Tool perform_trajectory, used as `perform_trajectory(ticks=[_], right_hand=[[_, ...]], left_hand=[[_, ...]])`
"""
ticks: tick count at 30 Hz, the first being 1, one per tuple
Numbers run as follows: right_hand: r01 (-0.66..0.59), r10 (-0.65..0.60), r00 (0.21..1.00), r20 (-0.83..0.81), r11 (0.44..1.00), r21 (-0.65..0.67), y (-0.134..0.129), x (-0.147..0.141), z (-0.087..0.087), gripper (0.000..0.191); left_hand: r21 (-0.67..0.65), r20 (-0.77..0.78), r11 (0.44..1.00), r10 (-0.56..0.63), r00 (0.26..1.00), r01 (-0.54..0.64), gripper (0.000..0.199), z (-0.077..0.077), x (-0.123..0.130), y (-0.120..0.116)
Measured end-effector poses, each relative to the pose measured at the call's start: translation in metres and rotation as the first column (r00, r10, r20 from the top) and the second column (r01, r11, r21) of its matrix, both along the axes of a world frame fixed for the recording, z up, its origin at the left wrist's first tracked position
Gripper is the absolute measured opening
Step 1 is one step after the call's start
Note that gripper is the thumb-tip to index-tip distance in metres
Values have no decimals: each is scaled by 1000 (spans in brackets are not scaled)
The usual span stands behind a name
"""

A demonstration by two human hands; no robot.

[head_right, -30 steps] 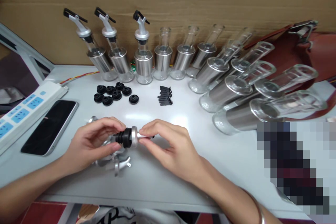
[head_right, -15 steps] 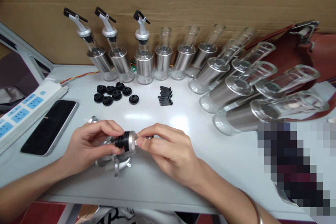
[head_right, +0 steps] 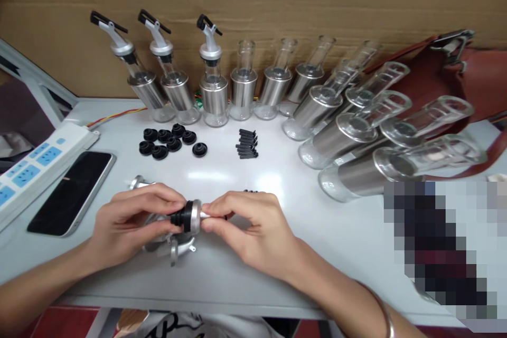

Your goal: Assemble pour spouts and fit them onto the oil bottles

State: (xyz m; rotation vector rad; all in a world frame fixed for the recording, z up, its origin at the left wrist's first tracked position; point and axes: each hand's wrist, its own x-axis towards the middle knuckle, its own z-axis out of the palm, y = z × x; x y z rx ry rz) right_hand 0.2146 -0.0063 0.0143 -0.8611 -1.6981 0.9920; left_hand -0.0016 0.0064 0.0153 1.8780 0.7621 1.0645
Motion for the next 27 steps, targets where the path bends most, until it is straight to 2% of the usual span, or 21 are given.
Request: perform_trajectory(ticks=[2,3,6,10,12,14,16,18,21,24,27], right_hand=[[-55,43,997,-65,978,-200,-1,0,1,8],[-102,69,991,-115,945,-311,-1,-1,2,6],[-268,112,949,-296,782,-562,0,-1,4,11],[-449,96,864,-495,592,-669,3,-2,4,19],[-508,90,830,-551,531,-679,4,-2,3,20],[-533,90,817,-570,495,-686,5,-2,2,21],[-518,96,829,-551,504,-691,4,-2,2,22],[-467,102,860,-500,552,-691,2,-3,3,22],[-381,107,902,-418,649,-658,0,-3,4,23],[-309,112,932,-345,744,-593,-1,-4,2,22],[-156,85,982,-171,875,-458,0,-5,-2,12]], left_hand=[[19,-12,999,-27,1000,28,18,0,-1,1],[23,-20,999,-40,999,40,20,0,-2,1],[41,-39,996,-79,996,80,25,0,-3,0],[83,-48,991,-97,994,101,35,-2,-5,-3],[111,-57,986,-117,992,122,40,-2,-5,-3],[135,-80,978,-149,986,159,40,-1,-6,-2],[175,-97,968,-164,982,179,33,0,-5,-2],[231,-101,958,-151,983,171,23,1,-4,-2],[285,-107,948,-114,988,141,14,3,-2,-3],[290,-120,951,-72,990,104,14,1,-1,-3],[300,-109,952,-24,994,56,16,-5,-1,-1]])
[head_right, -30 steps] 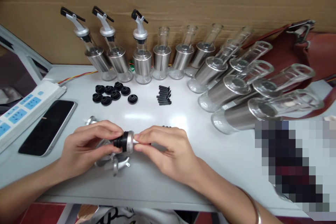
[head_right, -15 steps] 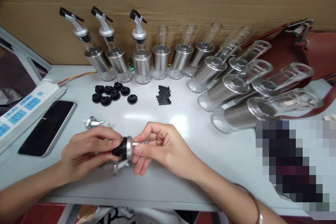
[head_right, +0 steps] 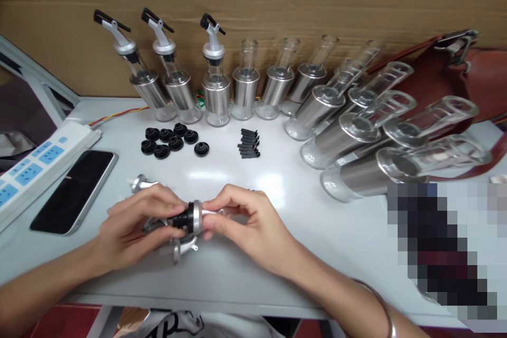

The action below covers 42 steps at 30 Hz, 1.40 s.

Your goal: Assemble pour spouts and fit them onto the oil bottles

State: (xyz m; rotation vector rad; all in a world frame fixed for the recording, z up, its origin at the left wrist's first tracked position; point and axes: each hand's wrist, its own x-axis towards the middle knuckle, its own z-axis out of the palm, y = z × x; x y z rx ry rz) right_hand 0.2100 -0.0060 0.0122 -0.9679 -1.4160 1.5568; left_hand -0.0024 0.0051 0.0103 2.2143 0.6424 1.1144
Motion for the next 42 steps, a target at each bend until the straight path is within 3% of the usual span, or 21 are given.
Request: perform_trajectory(ticks=[4,6,8,11,14,21,24,30,42], right_hand=[[155,-253,933,256,924,349,0,1,-1,8],[112,-198,936,289,951,289,0,1,0,16],[-3,-24,969,244,994,110,0,1,2,27],[-96,103,982,159,994,-52,0,1,2,35],[-60,65,986,152,998,-36,1,1,1,31],[-86,69,981,179,992,90,1,4,-1,28],[-105,80,976,204,988,114,0,4,0,28],[-143,113,970,213,981,134,-3,1,0,30],[-159,122,964,237,977,143,-3,-2,6,29]], left_hand=[[-44,22,995,96,995,-95,15,-9,0,1],[-85,35,988,130,991,-126,16,-10,0,1],[-126,34,985,124,992,-119,18,-10,1,0],[-186,15,982,45,999,-42,15,-6,0,-2],[-305,3,952,-6,1000,7,16,-3,-1,-3],[-592,74,805,2,997,42,14,1,3,-7],[-592,-4,806,-12,1000,8,22,5,3,-9],[-495,-153,868,-47,987,-36,29,10,1,-11],[-356,-208,934,-41,977,-36,36,12,4,-10]])
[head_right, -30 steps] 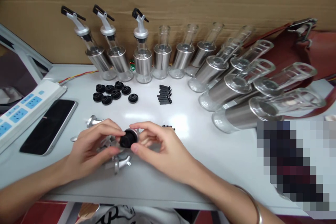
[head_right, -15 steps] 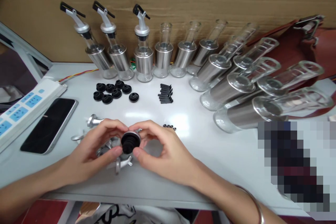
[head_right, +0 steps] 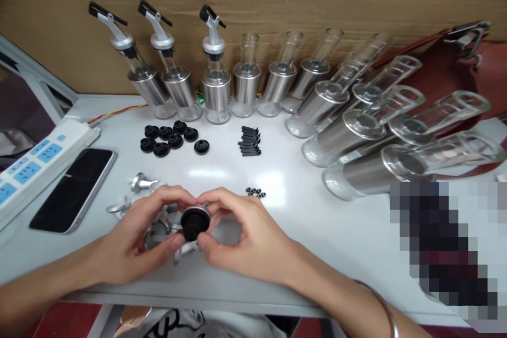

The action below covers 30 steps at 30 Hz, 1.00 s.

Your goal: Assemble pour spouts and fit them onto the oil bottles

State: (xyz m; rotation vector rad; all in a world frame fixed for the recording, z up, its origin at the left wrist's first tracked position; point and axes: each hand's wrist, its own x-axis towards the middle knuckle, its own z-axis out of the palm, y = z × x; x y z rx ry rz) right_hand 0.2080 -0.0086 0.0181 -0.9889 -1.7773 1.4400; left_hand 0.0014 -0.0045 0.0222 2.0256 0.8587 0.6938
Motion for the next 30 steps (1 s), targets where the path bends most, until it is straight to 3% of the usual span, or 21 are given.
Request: perform_trajectory(ticks=[8,30], right_hand=[[12,-16,997,81,999,45,-4,-3,0,27],[36,-37,999,32,999,14,-3,-5,0,26]], left_hand=[[-4,-38,1000,11,999,-11,37,-2,2,-1],[24,-27,999,36,999,-35,45,-6,2,-3]])
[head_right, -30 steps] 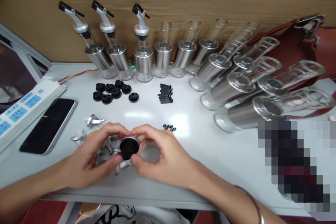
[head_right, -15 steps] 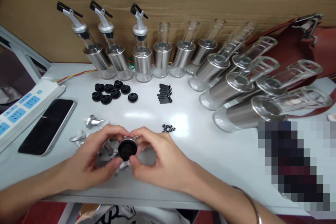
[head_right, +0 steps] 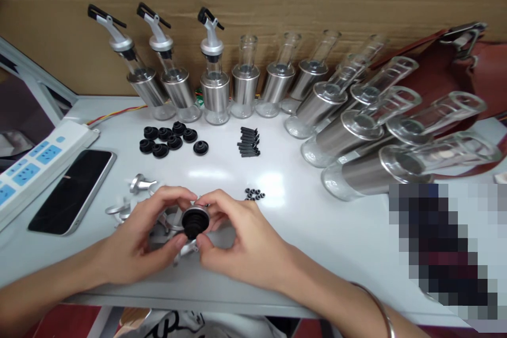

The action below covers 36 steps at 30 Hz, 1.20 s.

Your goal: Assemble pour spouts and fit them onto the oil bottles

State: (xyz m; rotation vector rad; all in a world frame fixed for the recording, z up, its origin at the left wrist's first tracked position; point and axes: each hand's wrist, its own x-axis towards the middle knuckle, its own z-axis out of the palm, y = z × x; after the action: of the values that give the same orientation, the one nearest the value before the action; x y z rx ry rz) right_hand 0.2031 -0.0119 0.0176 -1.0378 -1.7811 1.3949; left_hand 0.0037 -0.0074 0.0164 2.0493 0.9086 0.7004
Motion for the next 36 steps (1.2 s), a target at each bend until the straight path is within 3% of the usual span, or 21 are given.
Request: perform_trajectory(ticks=[7,16,23,36], right_hand=[[-17,17,1000,-7,1000,19,-1,0,1,25],[-2,-6,995,97,996,86,-1,-1,-1,25],[-63,51,986,156,995,74,-1,1,-3,17],[-136,82,974,210,958,252,-4,1,-6,14]], left_hand=[[37,-11,998,43,999,-42,49,-2,2,-1],[103,-63,994,-14,998,20,44,1,4,0],[134,-54,989,-55,997,62,38,-1,6,1],[175,-18,984,-32,999,35,31,-3,9,-2]])
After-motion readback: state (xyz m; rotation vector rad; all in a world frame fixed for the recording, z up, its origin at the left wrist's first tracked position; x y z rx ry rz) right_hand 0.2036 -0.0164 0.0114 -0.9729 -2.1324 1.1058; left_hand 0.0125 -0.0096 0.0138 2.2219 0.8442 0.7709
